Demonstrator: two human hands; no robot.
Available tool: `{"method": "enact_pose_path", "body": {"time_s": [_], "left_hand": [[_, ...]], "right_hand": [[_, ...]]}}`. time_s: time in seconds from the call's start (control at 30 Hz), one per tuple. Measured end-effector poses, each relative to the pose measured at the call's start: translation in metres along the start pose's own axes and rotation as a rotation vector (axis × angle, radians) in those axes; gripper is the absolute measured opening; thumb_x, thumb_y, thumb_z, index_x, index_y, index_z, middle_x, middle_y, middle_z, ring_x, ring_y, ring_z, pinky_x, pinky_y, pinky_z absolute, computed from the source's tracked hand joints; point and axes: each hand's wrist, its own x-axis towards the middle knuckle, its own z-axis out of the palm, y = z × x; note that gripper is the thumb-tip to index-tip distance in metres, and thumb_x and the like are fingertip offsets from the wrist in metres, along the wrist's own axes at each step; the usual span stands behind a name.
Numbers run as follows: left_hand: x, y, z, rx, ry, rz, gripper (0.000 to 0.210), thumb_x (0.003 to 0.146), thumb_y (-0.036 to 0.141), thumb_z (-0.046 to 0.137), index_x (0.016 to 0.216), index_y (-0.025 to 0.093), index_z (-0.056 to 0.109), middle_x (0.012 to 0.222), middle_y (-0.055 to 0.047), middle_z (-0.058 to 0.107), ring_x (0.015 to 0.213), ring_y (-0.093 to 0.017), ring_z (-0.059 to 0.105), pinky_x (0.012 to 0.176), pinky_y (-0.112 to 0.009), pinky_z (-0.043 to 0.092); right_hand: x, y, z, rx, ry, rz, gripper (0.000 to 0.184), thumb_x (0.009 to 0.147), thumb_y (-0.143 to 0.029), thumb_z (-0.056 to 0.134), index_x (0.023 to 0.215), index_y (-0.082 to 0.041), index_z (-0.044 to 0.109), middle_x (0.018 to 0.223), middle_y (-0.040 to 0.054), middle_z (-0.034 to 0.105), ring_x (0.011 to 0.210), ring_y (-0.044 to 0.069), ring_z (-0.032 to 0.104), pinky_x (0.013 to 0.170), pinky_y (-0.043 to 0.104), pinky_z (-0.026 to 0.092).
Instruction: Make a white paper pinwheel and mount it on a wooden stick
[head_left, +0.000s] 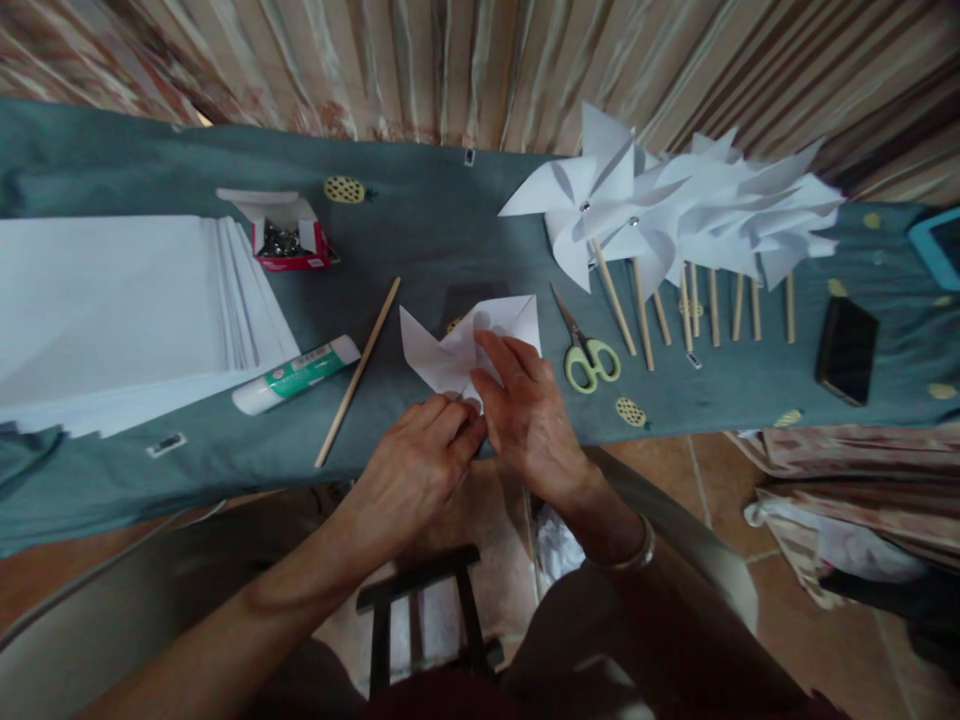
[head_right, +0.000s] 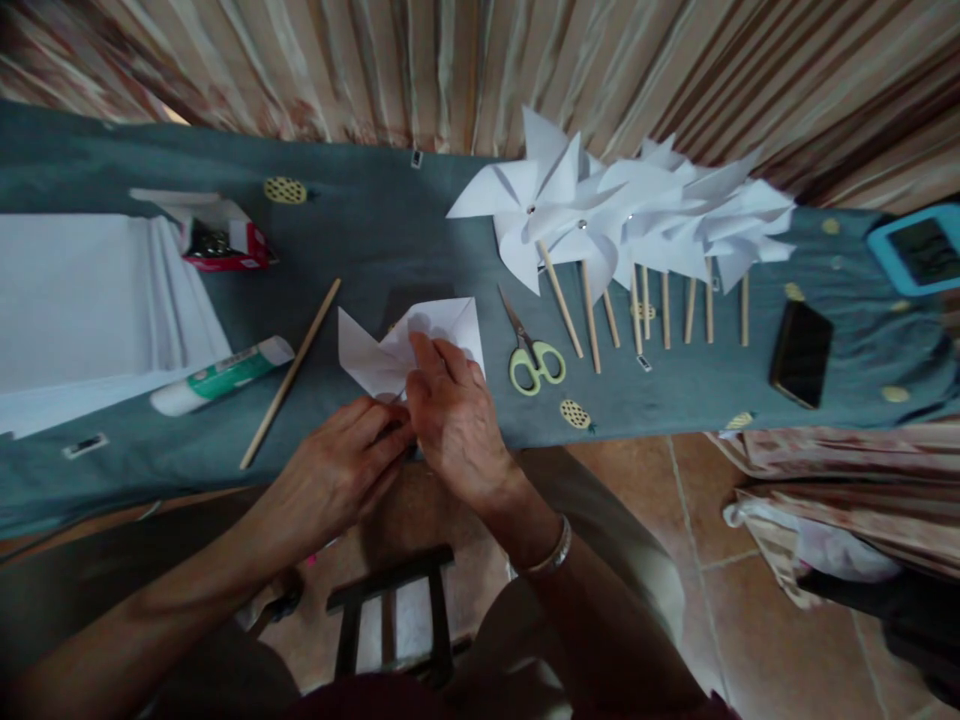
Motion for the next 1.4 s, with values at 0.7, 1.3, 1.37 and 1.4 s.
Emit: {"method": "enact_pose_path", "body": {"time_s": [0.7, 1.3, 1.37, 1.4], "left_hand": [[-0.005, 0.0, 0.004, 0.02, 0.048, 0.02, 0.023, 0.093, 0.014, 0.048, 0.109, 0.008, 0.063, 0.099, -0.012, 0.065, 0.092, -0.024, 0.056, 0.078, -0.039, 0.055], [-0.003, 0.002, 0.003, 0.08, 0.043, 0.026, 0.023, 0.09, 0.011, 0.051, 0.109, 0.01, 0.064, 0.103, -0.012, 0.065, 0.094, -0.024, 0.057, 0.083, -0.037, 0.053], [-0.004, 0.001, 0.004, 0.086, 0.068, 0.044, 0.024, 0.09, 0.011, 0.05, 0.111, 0.009, 0.063, 0.102, -0.012, 0.066, 0.094, -0.024, 0.057, 0.083, -0.037, 0.053], [-0.005, 0.001, 0.004, 0.09, 0.081, 0.051, 0.025, 0.091, 0.012, 0.049, 0.112, 0.008, 0.063, 0.101, -0.012, 0.066, 0.093, -0.024, 0.057, 0.083, -0.037, 0.053]], "right_hand": [[-0.004, 0.009, 0.006, -0.013, 0.081, -0.036, 0.024, 0.088, -0.015, 0.047, 0.101, -0.024, 0.065, 0.149, 0.0029, 0.041, 0.135, 0.029, 0.037, 0.106, 0.048, 0.038], [0.0, 0.041, 0.007, 0.321, 0.295, 0.092, 0.037, 0.089, -0.011, 0.039, 0.107, -0.022, 0.07, 0.135, 0.0058, 0.056, 0.124, 0.021, 0.054, 0.106, 0.044, 0.045], [0.006, 0.049, 0.006, 0.283, 0.337, 0.092, 0.038, 0.088, -0.011, 0.039, 0.112, -0.019, 0.068, 0.133, 0.0086, 0.058, 0.126, 0.022, 0.053, 0.109, 0.045, 0.042], [0.009, 0.053, 0.006, 0.247, 0.352, 0.093, 0.039, 0.087, -0.011, 0.04, 0.115, -0.018, 0.066, 0.134, 0.0098, 0.058, 0.128, 0.023, 0.051, 0.111, 0.046, 0.04]]}}
